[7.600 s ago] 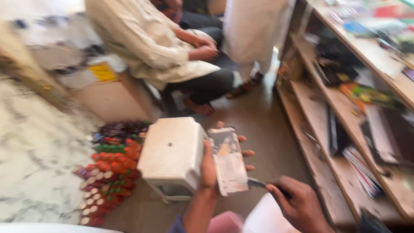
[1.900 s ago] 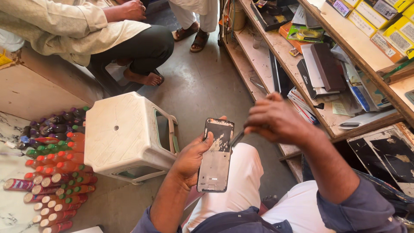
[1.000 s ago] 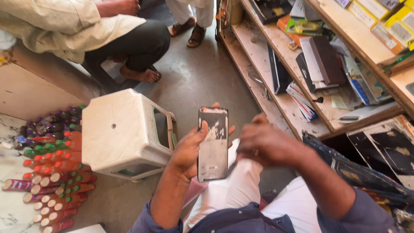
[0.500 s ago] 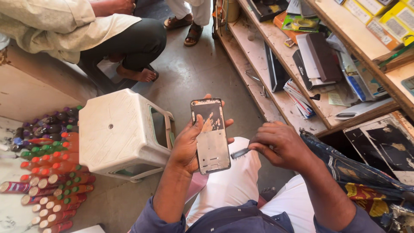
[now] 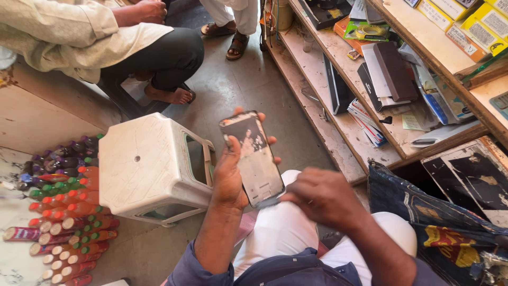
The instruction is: The person disassembles a smartphone, removes the back cover, and detaches internal components using a metal spudger and tweezers. They then clean the back cover with a brush and wipe it with a cloth.
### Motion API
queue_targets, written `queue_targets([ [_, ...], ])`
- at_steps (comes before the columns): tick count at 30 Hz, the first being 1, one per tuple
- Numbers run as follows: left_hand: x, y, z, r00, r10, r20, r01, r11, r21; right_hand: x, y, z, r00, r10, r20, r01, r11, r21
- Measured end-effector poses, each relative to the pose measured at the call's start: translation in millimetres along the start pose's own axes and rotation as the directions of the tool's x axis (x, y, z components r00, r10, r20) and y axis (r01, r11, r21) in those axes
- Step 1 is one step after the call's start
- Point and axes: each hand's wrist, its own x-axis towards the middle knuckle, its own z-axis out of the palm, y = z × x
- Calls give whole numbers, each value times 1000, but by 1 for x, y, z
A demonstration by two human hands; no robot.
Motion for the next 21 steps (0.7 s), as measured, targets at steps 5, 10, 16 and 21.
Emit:
queue_targets([
  [5,0,6,5,997,71,-17,-70,995,65,4,0,-10,996,77,-52,-79,996,-35],
  [10,1,1,5,997,77,-3,-76,996,41,7,-6,-13,998,-34,-52,31,998,-48],
  [16,1,-1,4,997,75,-27,-73,995,74,4,-1,-13,998,41,38,-38,995,-93],
  [21,1,1,4,995,93,-38,-91,995,39,6,1,-13,991,133,-16,-134,988,-71],
])
